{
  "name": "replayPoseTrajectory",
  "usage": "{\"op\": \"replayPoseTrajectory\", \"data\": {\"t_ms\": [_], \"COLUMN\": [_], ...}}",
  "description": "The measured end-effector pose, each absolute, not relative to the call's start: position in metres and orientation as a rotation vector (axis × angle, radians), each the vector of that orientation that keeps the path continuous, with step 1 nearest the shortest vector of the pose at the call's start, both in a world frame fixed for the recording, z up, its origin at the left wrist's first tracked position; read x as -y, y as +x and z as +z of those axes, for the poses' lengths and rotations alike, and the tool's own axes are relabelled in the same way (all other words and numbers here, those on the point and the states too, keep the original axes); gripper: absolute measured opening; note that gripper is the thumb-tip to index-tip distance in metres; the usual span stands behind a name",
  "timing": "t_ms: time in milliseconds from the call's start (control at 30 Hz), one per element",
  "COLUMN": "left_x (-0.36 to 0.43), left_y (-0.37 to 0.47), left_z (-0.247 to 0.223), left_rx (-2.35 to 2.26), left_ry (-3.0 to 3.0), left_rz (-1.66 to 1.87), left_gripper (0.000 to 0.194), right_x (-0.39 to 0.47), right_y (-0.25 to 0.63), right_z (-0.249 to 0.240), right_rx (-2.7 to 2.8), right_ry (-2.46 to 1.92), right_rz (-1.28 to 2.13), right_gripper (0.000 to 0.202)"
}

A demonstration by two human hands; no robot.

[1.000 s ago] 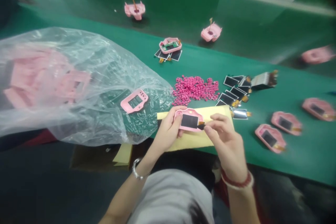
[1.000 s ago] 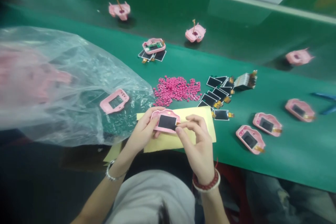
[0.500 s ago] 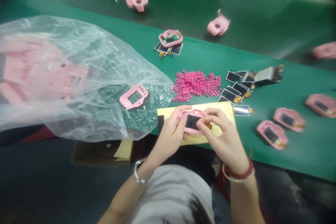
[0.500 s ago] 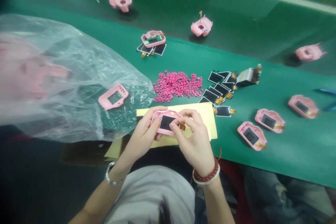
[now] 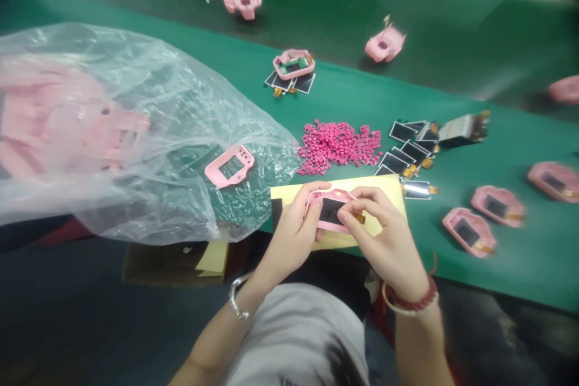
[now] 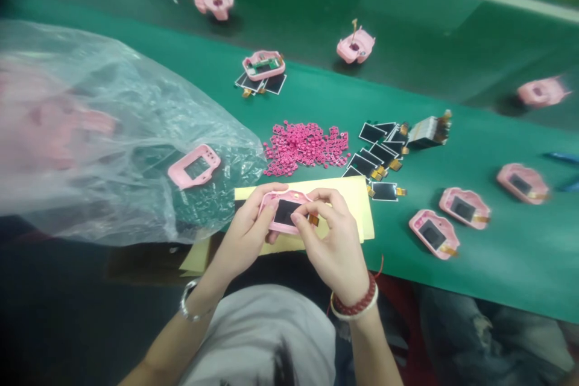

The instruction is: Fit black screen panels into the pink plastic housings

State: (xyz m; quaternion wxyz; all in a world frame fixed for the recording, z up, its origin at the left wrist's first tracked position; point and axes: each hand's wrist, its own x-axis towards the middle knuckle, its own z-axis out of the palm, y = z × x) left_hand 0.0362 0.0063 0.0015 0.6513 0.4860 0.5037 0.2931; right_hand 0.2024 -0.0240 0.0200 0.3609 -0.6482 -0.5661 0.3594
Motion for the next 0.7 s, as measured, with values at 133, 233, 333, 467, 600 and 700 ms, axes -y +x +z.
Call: {"op": "replayPoseTrajectory", "data": {"t_ms": [133,233,333,467,600,700], "left_x": [-0.005,-0.003,0.0,0.001,0.0,0.001], "left_y": [0.036,0.037,0.037,0.036,0.036,0.039], "left_z": [0.004,0.007,0.007,0.005,0.003,0.003], "left_rx": [-1.147,-1.152,-1.159,-1.159,-1.158,-1.171], "left_ry": [1.117,1.118,1.097,1.072,1.024,1.029], "left_rz": [0.662,0.664,0.671,0.687,0.683,0.693], "left_gripper": [0.033,0.033,0.031,0.031,0.033,0.034], "right_x": [0.025,0.027,0.029,0.035,0.039,0.039], "right_y": [0.201,0.198,0.193,0.189,0.188,0.182], "right_z": [0.017,0.016,0.015,0.009,0.003,-0.001], "right_rx": [1.459,1.466,1.474,1.238,0.886,0.803], "right_ry": [-1.663,-1.667,-1.687,-1.725,-1.629,-1.606], "right_rz": [0.911,0.86,0.782,0.752,1.074,1.222], "right_gripper": [0.009,0.008,0.007,0.035,0.038,0.039]}}
